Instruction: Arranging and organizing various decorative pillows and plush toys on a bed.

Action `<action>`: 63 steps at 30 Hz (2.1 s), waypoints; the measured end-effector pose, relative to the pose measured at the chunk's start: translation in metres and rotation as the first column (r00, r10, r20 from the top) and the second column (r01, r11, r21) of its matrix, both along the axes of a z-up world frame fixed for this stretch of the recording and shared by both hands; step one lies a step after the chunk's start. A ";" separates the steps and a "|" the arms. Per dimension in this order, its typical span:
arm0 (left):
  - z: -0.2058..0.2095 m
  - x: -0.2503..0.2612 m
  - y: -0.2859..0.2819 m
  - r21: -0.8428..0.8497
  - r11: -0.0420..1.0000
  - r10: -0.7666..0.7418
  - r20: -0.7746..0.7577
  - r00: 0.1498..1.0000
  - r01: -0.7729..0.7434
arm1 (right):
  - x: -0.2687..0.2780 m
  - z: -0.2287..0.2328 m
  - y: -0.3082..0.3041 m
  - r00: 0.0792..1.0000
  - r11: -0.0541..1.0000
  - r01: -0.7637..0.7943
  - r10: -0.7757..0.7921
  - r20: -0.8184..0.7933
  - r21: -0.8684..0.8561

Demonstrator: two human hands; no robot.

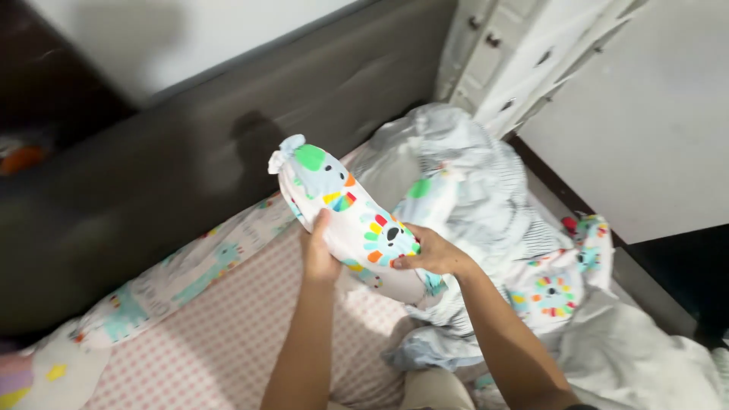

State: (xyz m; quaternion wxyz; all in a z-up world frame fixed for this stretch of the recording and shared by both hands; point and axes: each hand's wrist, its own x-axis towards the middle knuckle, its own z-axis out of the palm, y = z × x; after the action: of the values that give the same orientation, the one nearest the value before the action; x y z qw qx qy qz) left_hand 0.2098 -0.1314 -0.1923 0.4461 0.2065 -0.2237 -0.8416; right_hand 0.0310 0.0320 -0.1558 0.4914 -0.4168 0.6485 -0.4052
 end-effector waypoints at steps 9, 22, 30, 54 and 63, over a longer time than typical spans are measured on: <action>0.022 -0.203 0.087 -0.013 0.870 -0.488 -0.158 0.858 0.492 | -0.203 0.005 0.152 0.999 0.999 0.045 -0.045 0.005 -0.020; 0.068 -0.349 0.187 0.144 0.869 -0.467 -0.085 0.880 0.474 | -0.227 0.063 0.166 0.155 0.746 0.149 -0.666 -0.729 -0.650; 0.128 -0.325 0.109 -0.090 0.865 -0.500 -0.234 0.834 0.494 | -0.334 -0.158 0.264 0.593 0.858 0.511 -0.309 -0.744 0.050; 0.053 -0.340 0.139 0.040 0.901 -0.423 -0.145 0.894 0.433 | -0.215 0.025 0.139 0.272 0.767 0.040 -0.625 -0.731 -0.641; 0.053 -0.338 0.107 -0.017 0.805 -0.586 -0.187 0.789 0.594 | -0.314 -0.077 0.191 0.712 0.733 0.667 -0.574 0.406 -0.134</action>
State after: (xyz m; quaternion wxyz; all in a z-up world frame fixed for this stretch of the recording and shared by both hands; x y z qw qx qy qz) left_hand -0.1281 -0.0240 -0.1395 0.1754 0.0578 -0.2170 -0.9585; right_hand -0.2829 0.2229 -0.2329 0.3663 -0.1594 0.5953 -0.6972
